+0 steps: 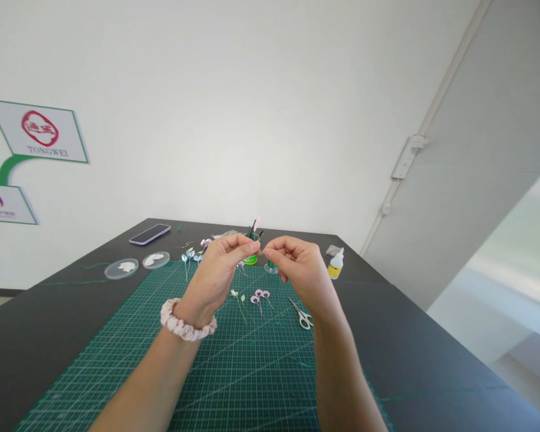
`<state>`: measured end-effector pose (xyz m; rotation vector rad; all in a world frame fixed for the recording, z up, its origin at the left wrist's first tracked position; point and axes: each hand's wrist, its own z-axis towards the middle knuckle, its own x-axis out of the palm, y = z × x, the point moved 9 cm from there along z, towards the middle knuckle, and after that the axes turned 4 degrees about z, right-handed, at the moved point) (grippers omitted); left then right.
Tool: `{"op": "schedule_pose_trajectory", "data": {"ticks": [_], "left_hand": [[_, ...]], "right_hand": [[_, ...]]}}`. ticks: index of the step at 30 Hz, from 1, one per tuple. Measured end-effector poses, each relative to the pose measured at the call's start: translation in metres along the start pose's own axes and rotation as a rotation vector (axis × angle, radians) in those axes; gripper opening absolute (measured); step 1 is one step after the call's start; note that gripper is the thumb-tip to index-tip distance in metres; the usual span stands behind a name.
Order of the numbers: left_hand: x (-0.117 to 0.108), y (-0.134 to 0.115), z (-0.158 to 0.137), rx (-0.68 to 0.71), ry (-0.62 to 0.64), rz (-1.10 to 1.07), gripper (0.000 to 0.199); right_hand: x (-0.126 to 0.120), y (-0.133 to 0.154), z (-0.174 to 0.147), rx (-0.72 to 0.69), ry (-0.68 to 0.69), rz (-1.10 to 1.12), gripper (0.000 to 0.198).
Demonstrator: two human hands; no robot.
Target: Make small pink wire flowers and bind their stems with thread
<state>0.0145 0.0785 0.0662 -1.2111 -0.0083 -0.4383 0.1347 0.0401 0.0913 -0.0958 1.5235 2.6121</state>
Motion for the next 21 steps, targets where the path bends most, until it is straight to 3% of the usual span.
{"op": "schedule_pose_trajectory", "data": {"ticks": [21], "left_hand": [[0.0016, -0.0021, 0.0001, 0.015, 0.034, 0.025, 0.016]], "right_hand": [[0.0009, -0.0005, -0.0006, 0.008, 0.001, 0.015, 0.014]]}}
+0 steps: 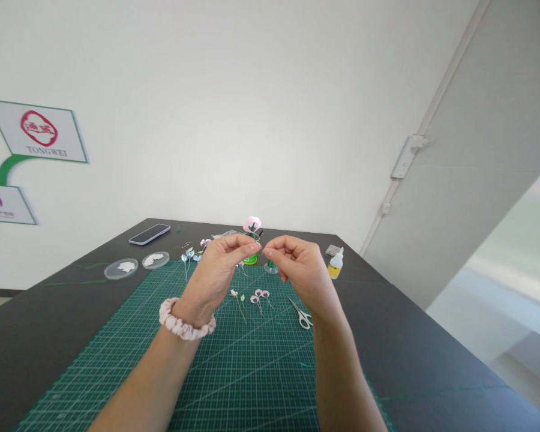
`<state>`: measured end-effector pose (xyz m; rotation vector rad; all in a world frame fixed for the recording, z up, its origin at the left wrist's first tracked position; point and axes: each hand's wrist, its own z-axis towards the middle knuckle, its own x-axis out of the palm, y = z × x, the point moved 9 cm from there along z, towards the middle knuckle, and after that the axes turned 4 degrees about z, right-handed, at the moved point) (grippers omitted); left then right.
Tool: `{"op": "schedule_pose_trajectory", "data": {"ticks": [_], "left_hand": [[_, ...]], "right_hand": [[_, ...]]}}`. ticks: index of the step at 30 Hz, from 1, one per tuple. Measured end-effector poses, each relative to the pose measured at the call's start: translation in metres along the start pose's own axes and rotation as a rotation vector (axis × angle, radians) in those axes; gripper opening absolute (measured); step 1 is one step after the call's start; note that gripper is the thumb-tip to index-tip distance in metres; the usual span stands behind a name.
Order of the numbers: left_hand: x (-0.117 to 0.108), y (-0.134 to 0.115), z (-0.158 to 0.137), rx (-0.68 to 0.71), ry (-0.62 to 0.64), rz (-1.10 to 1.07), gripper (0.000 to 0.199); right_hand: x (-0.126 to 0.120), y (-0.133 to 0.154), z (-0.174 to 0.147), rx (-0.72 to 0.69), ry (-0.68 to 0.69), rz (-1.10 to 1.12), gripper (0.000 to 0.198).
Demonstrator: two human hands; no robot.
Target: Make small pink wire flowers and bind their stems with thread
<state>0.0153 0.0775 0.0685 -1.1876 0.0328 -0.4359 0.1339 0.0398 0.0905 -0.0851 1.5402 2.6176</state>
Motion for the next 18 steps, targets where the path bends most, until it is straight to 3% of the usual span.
{"op": "schedule_pose_trajectory", "data": {"ticks": [18], "left_hand": [[0.004, -0.0028, -0.0012, 0.01, 0.028, -0.004, 0.014]], "right_hand": [[-0.002, -0.0036, 0.0021, 0.02, -0.005, 0.029, 0.014]]}}
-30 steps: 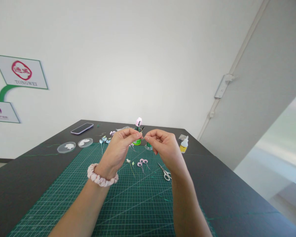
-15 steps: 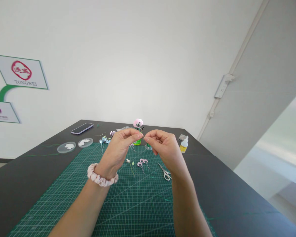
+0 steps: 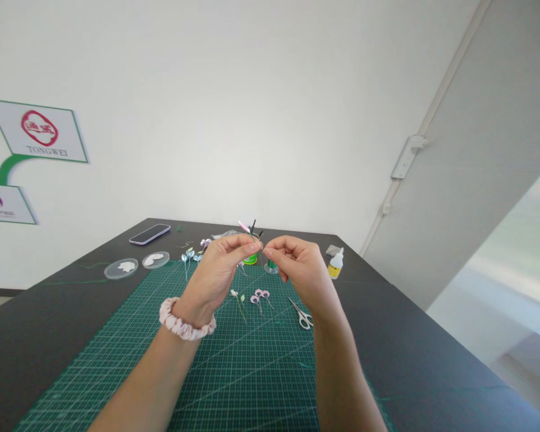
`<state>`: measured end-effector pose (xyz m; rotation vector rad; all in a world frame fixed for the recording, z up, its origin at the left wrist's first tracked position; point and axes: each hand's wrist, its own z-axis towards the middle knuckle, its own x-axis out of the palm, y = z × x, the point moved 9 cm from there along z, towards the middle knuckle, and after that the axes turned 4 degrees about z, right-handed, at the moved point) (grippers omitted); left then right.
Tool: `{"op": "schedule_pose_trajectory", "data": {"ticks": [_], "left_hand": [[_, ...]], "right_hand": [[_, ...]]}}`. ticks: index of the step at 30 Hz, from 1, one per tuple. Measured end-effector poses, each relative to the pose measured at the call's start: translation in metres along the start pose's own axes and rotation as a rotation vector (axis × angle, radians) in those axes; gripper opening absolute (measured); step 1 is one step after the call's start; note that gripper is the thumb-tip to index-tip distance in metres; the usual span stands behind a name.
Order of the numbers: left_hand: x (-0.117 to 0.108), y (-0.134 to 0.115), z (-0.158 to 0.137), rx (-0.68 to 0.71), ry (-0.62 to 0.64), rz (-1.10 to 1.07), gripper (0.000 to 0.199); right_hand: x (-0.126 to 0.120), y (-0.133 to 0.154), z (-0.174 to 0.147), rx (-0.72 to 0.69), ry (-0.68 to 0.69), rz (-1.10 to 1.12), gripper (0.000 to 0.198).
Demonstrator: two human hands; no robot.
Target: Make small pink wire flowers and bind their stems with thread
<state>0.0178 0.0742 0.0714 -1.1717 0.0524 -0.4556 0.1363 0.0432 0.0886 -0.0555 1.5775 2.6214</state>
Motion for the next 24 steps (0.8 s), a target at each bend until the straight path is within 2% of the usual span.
{"op": "schedule_pose_trajectory", "data": {"ticks": [24], "left_hand": [[0.0032, 0.0037, 0.0006, -0.019, 0.053, -0.052, 0.01]], "right_hand": [[0.0012, -0.0066, 0.0011, 0.035, 0.026, -0.003, 0.013]]}}
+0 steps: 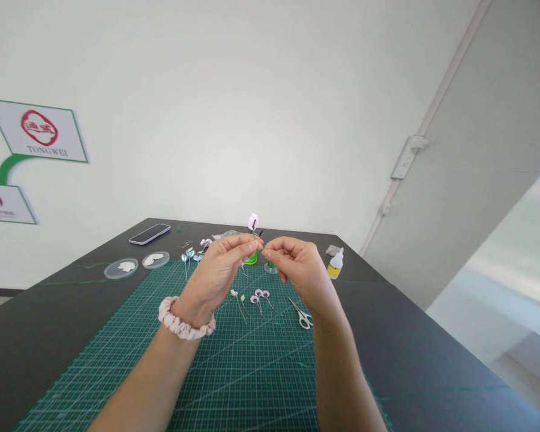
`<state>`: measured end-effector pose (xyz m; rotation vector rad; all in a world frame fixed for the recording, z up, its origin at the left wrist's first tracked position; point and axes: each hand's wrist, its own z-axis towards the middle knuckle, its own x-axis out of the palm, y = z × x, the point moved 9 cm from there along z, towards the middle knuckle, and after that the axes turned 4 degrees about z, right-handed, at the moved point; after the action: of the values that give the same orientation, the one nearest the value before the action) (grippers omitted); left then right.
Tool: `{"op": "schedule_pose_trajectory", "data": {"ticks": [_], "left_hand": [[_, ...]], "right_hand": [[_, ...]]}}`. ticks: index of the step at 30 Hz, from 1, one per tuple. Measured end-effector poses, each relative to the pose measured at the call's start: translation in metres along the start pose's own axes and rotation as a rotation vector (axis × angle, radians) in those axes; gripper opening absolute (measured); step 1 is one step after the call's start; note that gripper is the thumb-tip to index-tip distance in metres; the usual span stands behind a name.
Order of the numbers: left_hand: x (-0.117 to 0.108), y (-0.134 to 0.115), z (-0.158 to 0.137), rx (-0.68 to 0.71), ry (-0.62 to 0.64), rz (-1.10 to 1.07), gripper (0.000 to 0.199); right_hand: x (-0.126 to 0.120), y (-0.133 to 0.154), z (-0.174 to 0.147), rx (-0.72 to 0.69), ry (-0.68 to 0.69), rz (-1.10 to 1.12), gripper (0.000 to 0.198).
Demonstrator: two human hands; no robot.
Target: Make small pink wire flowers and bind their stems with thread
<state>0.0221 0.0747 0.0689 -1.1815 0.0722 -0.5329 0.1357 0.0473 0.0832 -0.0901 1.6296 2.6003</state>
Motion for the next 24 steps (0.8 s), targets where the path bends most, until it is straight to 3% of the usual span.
{"op": "schedule_pose_trajectory", "data": {"ticks": [24], "left_hand": [[-0.0004, 0.0024, 0.0002, -0.001, 0.004, -0.007, 0.01]], "right_hand": [[-0.001, -0.0068, 0.0001, -0.023, 0.049, 0.002, 0.017]]}}
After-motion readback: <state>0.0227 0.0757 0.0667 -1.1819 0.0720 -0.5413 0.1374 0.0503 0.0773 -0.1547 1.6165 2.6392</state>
